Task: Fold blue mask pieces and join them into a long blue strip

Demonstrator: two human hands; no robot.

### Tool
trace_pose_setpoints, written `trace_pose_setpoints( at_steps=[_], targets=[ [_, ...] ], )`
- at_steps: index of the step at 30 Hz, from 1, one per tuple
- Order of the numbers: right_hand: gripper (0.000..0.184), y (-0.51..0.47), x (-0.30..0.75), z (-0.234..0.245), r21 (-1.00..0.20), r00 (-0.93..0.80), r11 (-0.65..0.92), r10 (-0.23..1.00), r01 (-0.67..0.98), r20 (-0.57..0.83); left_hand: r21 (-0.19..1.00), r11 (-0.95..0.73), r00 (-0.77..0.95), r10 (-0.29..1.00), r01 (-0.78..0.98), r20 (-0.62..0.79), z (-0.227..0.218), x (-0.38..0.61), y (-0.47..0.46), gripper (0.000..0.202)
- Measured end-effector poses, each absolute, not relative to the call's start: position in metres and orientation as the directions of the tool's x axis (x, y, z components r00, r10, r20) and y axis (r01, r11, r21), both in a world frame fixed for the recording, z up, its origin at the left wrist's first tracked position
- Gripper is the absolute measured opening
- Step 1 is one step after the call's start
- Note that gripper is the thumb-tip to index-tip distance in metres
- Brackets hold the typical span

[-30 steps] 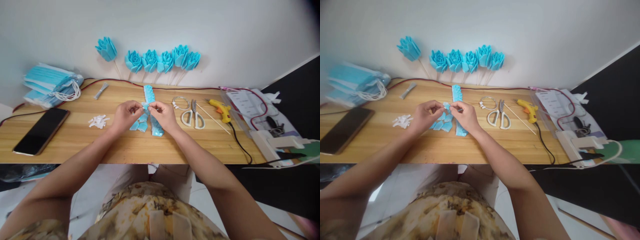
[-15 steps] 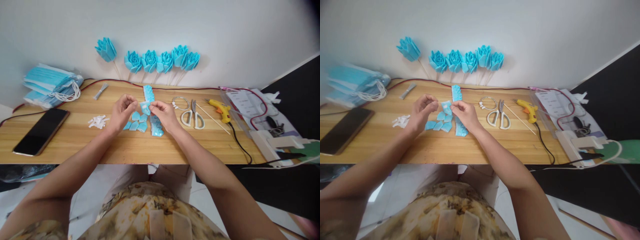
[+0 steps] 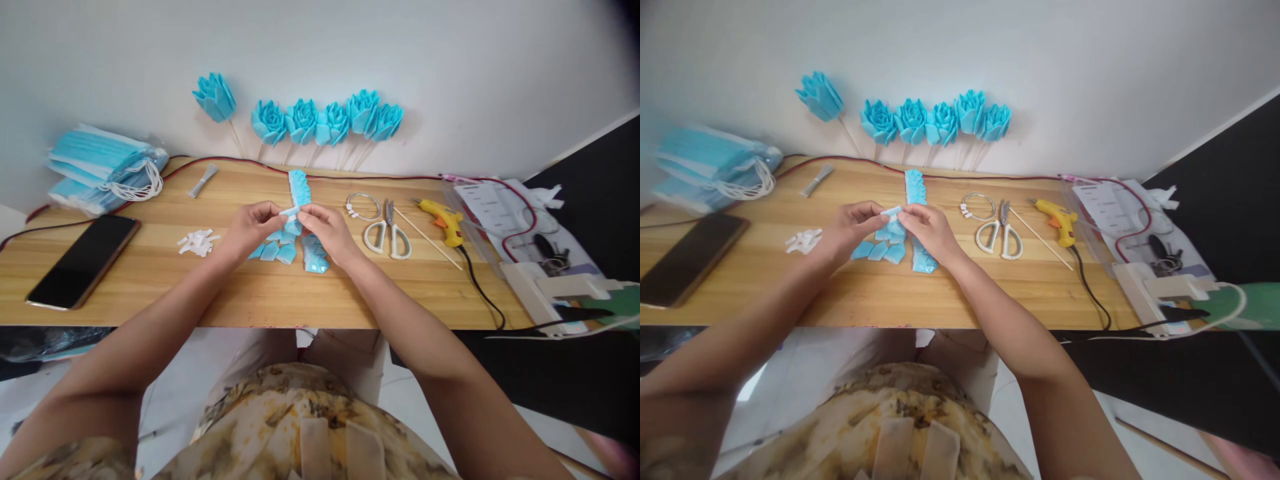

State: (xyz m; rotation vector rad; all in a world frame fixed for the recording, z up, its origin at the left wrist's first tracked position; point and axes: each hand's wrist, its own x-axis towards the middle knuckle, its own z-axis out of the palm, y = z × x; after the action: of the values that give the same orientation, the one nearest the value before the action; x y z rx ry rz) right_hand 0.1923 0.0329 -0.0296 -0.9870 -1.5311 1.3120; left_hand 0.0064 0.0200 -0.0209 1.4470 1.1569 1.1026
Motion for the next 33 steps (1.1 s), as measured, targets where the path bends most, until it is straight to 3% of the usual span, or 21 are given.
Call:
trace_pose_setpoints(
  at_steps=[7,15,22,25,28,33],
  targets=[
    [0.026,0.033,0.192,-0.034,-0.955,-0.295,0.262,0.932,0.142,0.212,0.969,-0.129,0.157,0.983,0.21,0.097,-0.02,0.008,0.02,0.027],
    [0.026,0.034,0.194,-0.032,-0.961,-0.29,0.232,0.94,0.15,0.182,0.994,-0.059,0.19,0.981,0.089,0.041,-0.023,0.005,0.023,0.033],
    [0.024,0.038,0.196,-0.036,-0.962,-0.259,0.244,0.944,0.123,0.207,0.993,-0.067,0.153,0.987,0.101,0.051,-0.021,0.005,0.023,0.029],
    [0.02,0.035,0.197,-0.032,-0.892,-0.154,0.399,0.915,0.211,0.373,0.984,-0.122,0.134,0.985,0.132,0.104,-0.021,0.004,0.023,0.027],
    [0.014,0.031,0.197,-0.026,-0.739,-0.155,0.556,0.826,0.381,0.542,0.967,-0.174,0.134,0.98,0.184,0.15,-0.022,0.004,0.024,0.025],
    [0.018,0.03,0.197,-0.03,-0.579,-0.306,0.663,0.741,0.474,0.598,0.954,-0.194,0.177,0.972,0.228,0.156,-0.024,0.006,0.023,0.026]
  ],
)
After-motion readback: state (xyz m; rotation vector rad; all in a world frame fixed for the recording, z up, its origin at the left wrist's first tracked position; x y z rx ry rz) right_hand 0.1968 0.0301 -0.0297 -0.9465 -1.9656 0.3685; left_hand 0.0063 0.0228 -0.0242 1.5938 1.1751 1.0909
